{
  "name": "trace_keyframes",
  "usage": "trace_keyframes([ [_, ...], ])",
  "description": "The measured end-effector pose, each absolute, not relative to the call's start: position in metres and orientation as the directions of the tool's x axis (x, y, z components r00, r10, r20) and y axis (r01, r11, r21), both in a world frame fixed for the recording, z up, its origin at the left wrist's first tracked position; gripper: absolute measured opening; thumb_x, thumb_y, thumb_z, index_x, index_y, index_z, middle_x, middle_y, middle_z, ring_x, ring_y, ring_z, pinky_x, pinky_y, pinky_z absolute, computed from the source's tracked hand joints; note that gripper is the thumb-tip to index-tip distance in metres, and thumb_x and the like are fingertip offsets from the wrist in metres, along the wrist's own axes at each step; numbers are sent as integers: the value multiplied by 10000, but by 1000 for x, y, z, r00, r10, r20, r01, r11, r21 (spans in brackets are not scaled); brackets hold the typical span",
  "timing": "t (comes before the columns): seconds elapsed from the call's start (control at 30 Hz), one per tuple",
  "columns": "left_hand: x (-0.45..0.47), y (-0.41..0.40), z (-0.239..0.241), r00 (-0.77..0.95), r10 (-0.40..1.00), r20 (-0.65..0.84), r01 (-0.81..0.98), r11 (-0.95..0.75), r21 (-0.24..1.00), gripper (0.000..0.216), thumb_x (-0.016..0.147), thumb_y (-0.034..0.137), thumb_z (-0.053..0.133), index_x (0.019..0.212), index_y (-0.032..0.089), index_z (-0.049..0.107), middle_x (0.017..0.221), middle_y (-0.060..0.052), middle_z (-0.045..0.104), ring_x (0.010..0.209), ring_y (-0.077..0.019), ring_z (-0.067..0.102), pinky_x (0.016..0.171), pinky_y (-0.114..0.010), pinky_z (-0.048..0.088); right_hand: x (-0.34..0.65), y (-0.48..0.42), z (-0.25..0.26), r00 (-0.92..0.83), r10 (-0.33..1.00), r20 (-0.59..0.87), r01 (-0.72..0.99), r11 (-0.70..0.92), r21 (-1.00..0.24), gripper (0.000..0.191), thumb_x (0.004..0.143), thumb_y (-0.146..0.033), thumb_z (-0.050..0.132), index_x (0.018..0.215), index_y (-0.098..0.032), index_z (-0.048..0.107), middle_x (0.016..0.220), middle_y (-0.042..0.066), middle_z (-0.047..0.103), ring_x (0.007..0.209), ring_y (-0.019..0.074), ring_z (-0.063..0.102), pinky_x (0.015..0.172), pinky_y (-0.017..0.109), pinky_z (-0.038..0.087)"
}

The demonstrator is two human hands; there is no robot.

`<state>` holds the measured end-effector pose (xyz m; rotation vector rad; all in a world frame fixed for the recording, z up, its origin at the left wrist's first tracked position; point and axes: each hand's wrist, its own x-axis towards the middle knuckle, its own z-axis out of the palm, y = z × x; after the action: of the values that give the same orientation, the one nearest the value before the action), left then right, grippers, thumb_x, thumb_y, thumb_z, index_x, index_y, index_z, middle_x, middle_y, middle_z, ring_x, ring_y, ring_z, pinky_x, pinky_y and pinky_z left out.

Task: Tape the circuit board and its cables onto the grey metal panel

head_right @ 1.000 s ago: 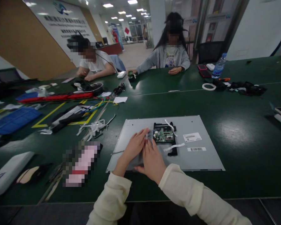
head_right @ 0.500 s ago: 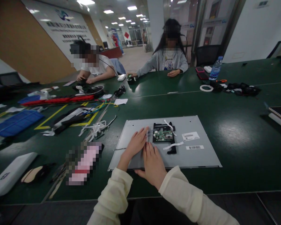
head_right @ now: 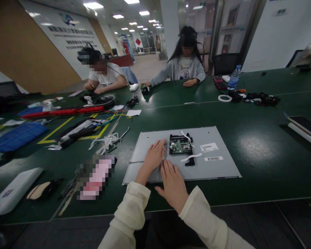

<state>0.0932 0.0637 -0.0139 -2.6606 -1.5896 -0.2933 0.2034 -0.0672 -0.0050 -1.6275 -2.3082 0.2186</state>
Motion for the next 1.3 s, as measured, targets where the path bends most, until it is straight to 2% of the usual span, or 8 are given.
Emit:
trace_keyframes([
  [0.13,93,63,-15,462,867,188,870,-484,97,474,974,271,286,1443,216,323,1477,-52,400,1389,-215,319,1123,-449,272,203,-68,-8,-311,935,169,889,350,-296,754,875,-503,503,1452,-52,324,1515,189,269,1402,301,238,1119,475,262],
  [0.27,90,64,-14,411,871,269,828,-480,290,485,966,278,332,1439,171,311,1424,-114,465,1319,-241,425,1090,-462,324,218,-59,-4,-403,898,177,851,439,-289,690,874,-473,522,1420,-75,380,1480,186,345,1375,296,287,1104,465,288],
  [0.4,84,64,-6,188,863,469,709,-450,544,468,966,314,360,1411,172,334,1394,-138,479,1278,-232,465,1054,-420,382,242,-44,1,-545,810,214,758,586,-286,582,869,-456,542,1363,-160,456,1407,135,447,1323,278,351,1107,490,277],
  [0.53,78,61,4,-48,810,584,608,-441,660,397,968,313,365,1348,206,401,1363,-121,492,1265,-220,465,1067,-428,362,255,-38,-3,-535,799,274,728,601,-330,587,832,-497,581,1325,-192,493,1406,115,430,1336,276,319,1122,470,269],
  [0.67,76,57,7,-107,783,613,588,-447,674,383,963,307,381,1332,208,406,1343,-122,492,1256,-219,461,1065,-428,357,255,-38,-6,-513,803,303,727,594,-343,560,834,-491,579,1304,-195,509,1410,119,419,1346,279,303,1126,481,269],
  [0.93,79,56,-2,-4,789,614,636,-472,611,357,948,268,401,1296,194,425,1277,-125,525,1213,-231,485,1035,-441,380,264,-16,-18,-427,850,310,786,518,-338,601,846,-511,546,1350,-195,460,1406,126,416,1347,283,313,1119,476,296],
  [1.3,82,50,1,99,811,577,661,-487,571,342,941,212,418,1281,189,439,1260,-108,529,1208,-216,495,1043,-425,402,336,50,-51,-180,925,334,921,278,-272,616,869,-586,448,1313,-160,487,1371,150,439,1320,294,345,1100,457,312],
])
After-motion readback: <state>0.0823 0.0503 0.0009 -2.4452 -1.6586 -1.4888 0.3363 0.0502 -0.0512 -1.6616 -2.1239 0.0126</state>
